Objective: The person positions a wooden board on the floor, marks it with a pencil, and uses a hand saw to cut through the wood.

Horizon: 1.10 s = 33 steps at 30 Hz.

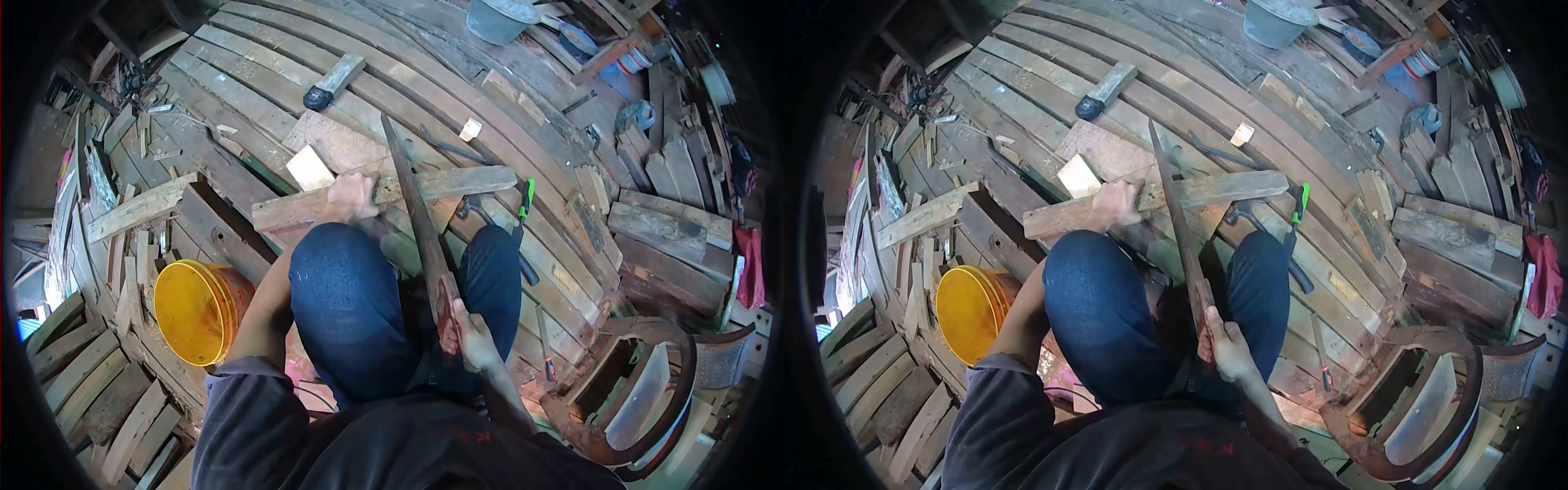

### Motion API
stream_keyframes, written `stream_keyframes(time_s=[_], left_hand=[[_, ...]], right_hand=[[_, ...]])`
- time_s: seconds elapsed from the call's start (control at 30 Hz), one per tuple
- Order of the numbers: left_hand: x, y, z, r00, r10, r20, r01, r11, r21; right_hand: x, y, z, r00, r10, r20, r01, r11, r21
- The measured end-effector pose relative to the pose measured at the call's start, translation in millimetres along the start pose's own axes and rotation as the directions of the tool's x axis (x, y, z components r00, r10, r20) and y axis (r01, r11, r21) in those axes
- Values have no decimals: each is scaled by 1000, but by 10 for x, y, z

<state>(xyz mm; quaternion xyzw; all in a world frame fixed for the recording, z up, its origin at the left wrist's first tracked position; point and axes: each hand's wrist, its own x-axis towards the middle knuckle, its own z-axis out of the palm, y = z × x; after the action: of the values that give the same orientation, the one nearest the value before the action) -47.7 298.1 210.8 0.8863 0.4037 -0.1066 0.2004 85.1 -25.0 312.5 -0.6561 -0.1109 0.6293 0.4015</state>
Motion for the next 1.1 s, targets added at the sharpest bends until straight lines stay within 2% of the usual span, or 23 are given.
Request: stream_keyframes(time_s=[0.03, 0.07, 0.1, 0.13, 0.2, 0.3, 0.33, 0.37, 0.4, 0.47, 0.53, 0.6, 0.67, 0.73, 0.77, 0.8, 0.93, 1.0, 1.03, 1.1], left_hand=[[-33, 36, -9, 999, -22, 45, 22, 1000, -1], [-8, 18, -1, 999, -19, 27, 19, 1000, 4], [20, -7, 45, 1000, -18, 13, 18, 1000, 9], [-6, -4, 86, 1000, -15, 8, 15, 1000, 9], [32, -8, 73, 1000, -17, 24, 16, 1000, 18], [84, -105, 278, 999, 3, 55, -5, 999, 48], [92, -109, 180, 999, 6, 44, -9, 998, 61], [80, -61, 135, 997, -21, 81, 16, 998, 58], [95, -91, 181, 996, -16, 88, 11, 998, 63], [163, -134, 276, 994, 12, 107, -21, 996, 82], [22, -11, 77, 997, -22, 77, 17, 998, 57], [22, -17, 101, 996, -63, 58, 61, 997, 40], [43, -57, 218, 999, -12, 39, 11, 999, 37], [4, -13, 36, 999, -10, 52, 7, 999, 51], [76, -60, 136, 998, -18, 68, 14, 998, 65], [67, -53, 145, 998, -17, 67, 13, 999, 53], [9, 1, 62, 998, -5, 62, 4, 1000, 16], [30, -37, 128, 999, -8, 34, 8, 1000, 21], [86, -103, 261, 1000, -4, 18, 4, 999, 38], [38, -75, 161, 1000, 9, 15, -10, 999, 38]], right_hand=[[8, 10, 19, 1000, 14, 5, -14, 999, 30], [73, -4, 42, 1000, 17, 12, -18, 998, 60], [238, -33, 72, 997, -71, -23, 69, 994, -84], [407, -187, 119, 995, -96, 40, 99, 993, -70], [802, -359, 261, 999, -33, 4, 33, 994, 106], [375, -264, 198, 999, -40, -7, 38, 982, -187], [172, -149, 100, 996, -79, 50, 88, 973, -213], [5, -38, -10, 998, 22, 52, -15, 991, -133], [-69, -32, -42, 996, 89, -29, -91, 990, -103], [23, -98, -58, 999, 27, 39, -23, 993, -117], [386, -195, 80, 996, -64, 60, 74, 980, -183], [772, -239, 229, 997, -61, 37, 67, 979, -191], [584, -284, 282, 1000, -28, 6, 28, 972, -233], [202, -35, 42, 993, -70, 91, 85, 982, -169], [51, 131, -53, 1000, 5, 1, -5, 983, -182], [-52, 35, -9, 999, 54, -2, -54, 998, -29], [487, -212, 155, 997, -75, 30, 80, 970, -228], [803, -264, 264, 998, -69, 1, 68, 986, -152], [845, -246, 290, 998, -55, -16, 53, 992, -110], [332, -150, 160, 997, -62, 44, 70, 975, -211]])
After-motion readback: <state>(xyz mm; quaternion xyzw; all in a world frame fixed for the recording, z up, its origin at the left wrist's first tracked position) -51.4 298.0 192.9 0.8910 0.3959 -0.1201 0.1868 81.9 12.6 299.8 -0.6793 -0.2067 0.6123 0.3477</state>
